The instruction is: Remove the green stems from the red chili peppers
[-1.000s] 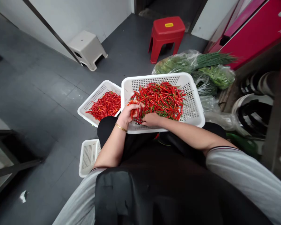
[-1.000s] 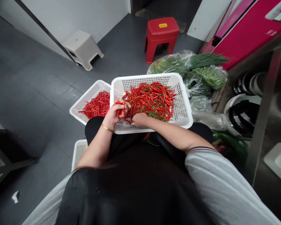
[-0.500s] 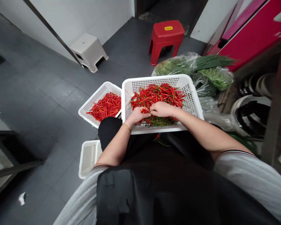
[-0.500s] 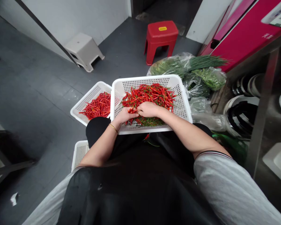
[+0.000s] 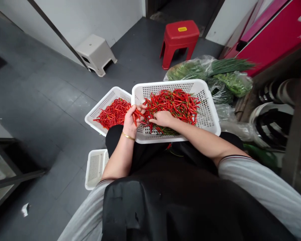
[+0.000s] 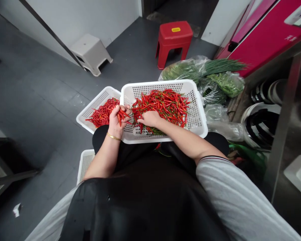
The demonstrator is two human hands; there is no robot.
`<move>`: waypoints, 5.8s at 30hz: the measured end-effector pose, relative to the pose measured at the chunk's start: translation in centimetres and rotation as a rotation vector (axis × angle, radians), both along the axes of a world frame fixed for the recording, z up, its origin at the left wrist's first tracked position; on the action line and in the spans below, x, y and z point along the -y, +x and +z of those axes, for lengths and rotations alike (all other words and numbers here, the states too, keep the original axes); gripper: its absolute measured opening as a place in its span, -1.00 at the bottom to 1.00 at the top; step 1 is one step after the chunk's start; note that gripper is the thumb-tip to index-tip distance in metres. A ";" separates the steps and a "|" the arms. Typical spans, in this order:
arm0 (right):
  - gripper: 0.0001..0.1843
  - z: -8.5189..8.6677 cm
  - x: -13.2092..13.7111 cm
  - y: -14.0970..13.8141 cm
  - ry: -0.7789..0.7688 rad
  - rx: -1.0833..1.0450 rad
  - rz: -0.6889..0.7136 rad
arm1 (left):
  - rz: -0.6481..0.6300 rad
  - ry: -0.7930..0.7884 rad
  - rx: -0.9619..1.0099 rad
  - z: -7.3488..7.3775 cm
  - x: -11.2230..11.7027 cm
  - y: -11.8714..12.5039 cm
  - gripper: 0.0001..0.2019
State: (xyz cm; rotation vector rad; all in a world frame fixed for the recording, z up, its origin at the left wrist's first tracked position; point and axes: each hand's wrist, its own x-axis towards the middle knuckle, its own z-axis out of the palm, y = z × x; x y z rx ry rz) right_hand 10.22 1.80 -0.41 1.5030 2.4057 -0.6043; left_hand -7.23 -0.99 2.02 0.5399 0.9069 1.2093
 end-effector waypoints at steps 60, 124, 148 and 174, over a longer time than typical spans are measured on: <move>-0.56 0.0 -1.8 1.3 0.180 0.120 0.103 | -0.140 -0.299 -0.124 -2.8 -0.5 2.6 -0.97; -0.62 -1.4 2.2 -0.2 0.047 0.095 0.306 | -0.011 -0.105 -0.171 -1.1 -0.5 1.7 -0.85; -0.59 3.3 0.8 5.5 -0.168 -0.818 0.094 | -0.264 0.224 -0.350 -0.6 0.5 3.3 -0.67; -0.73 2.5 2.3 4.1 0.408 -0.504 -0.010 | -0.325 0.009 -0.169 -2.7 0.5 5.2 -0.78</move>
